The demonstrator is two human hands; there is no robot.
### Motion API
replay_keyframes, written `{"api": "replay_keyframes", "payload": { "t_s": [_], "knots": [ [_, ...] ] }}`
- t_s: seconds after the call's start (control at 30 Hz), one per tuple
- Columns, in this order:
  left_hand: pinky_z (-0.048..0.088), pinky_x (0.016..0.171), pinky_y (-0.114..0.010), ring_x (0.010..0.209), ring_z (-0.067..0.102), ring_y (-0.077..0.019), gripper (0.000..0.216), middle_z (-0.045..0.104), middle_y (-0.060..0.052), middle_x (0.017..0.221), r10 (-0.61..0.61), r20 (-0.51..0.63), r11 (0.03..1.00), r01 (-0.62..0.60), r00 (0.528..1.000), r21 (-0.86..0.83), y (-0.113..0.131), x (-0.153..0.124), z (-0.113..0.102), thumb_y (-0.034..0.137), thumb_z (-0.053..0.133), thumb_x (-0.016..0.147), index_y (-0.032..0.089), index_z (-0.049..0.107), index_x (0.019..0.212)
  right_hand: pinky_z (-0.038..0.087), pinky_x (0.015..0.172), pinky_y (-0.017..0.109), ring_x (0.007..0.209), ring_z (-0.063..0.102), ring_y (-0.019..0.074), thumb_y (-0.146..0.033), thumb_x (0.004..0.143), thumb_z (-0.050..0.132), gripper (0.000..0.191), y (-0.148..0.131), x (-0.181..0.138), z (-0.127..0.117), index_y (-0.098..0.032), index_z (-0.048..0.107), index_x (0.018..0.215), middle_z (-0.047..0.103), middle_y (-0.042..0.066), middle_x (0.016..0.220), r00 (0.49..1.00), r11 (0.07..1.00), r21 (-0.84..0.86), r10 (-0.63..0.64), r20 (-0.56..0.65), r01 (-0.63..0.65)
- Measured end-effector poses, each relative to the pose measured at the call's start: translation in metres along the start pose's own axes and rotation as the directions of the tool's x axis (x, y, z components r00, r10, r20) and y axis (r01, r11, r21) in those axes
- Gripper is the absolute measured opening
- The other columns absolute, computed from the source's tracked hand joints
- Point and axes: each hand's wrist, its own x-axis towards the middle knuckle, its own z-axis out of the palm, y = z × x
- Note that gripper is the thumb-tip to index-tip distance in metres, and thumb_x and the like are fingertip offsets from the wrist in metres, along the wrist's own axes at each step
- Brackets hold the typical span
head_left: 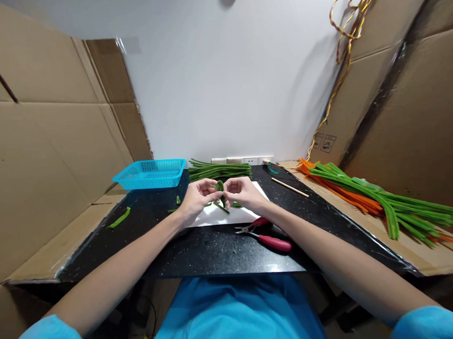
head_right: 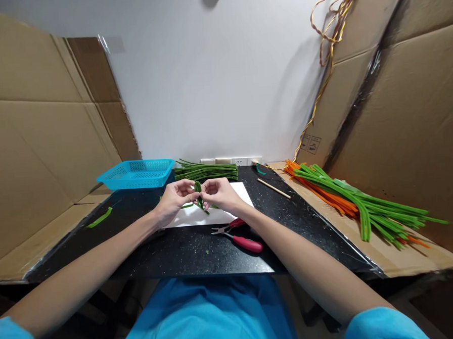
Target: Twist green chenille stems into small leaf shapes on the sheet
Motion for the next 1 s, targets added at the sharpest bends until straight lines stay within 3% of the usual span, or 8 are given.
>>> {"api": "replay_keyframes", "payload": {
  "t_s": [0.13,0.27,0.53,0.67,1.0],
  "knots": [
    [0.058,0.065,-0.031,0.063,0.067,-0.0156,0.056,0.073,-0.003,0.074,-0.015,-0.001,0.999,0.015,1.000,0.028,-0.0027,0.0014,-0.0041,0.031,0.104,0.050,0.013,0.072,0.091,0.056,0.060,0.028,0.056,0.067,0.0155,-0.054,0.077,0.087,0.043,0.0011,-0.0009,0.0001,-0.017,0.066,0.077,0.070,0.003,0.062,1.000,0.999,-0.035,-0.013,0.020,0.013],
    [0.057,0.072,-0.030,0.073,0.070,-0.0168,0.056,0.076,-0.005,0.081,-0.009,-0.038,1.000,0.009,0.999,0.012,-0.0038,0.0032,-0.0045,0.031,0.103,0.051,0.013,0.074,0.096,0.057,0.057,0.029,0.055,0.066,0.0160,-0.058,0.072,0.089,0.047,0.0018,0.0023,-0.0010,-0.017,0.066,0.080,0.069,0.001,0.062,1.000,1.000,0.004,-0.003,-0.023,0.003],
    [0.056,0.078,-0.032,0.079,0.071,-0.0175,0.048,0.078,-0.009,0.091,-0.019,-0.065,1.000,0.018,0.998,-0.016,-0.0071,0.0054,-0.0024,0.040,0.092,0.073,0.013,0.076,0.109,0.056,0.051,0.027,0.056,0.061,0.0133,-0.051,0.073,0.089,0.039,-0.0014,0.0062,-0.0022,-0.019,0.066,0.079,0.064,0.000,0.066,0.990,0.998,0.050,-0.031,-0.137,0.038],
    [0.059,0.079,-0.034,0.081,0.074,-0.0207,0.051,0.079,-0.011,0.091,-0.002,-0.022,1.000,0.002,1.000,-0.006,-0.0042,0.0055,-0.0043,0.038,0.092,0.071,0.013,0.076,0.112,0.055,0.049,0.026,0.059,0.060,0.0131,-0.051,0.074,0.087,0.039,0.0004,0.0066,-0.0036,-0.018,0.067,0.079,0.064,0.001,0.072,0.991,0.999,0.040,-0.013,-0.137,0.018],
    [0.063,0.077,-0.039,0.073,0.075,-0.0216,0.051,0.080,-0.009,0.086,0.047,-0.065,0.998,-0.044,0.997,0.051,-0.0032,0.0046,-0.0019,0.040,0.096,0.066,0.012,0.075,0.104,0.058,0.050,0.026,0.063,0.064,0.0141,-0.052,0.075,0.087,0.042,0.0050,0.0082,-0.0071,-0.016,0.074,0.091,0.068,0.004,0.083,0.994,1.000,-0.001,-0.015,-0.105,0.015]
  ]
}}
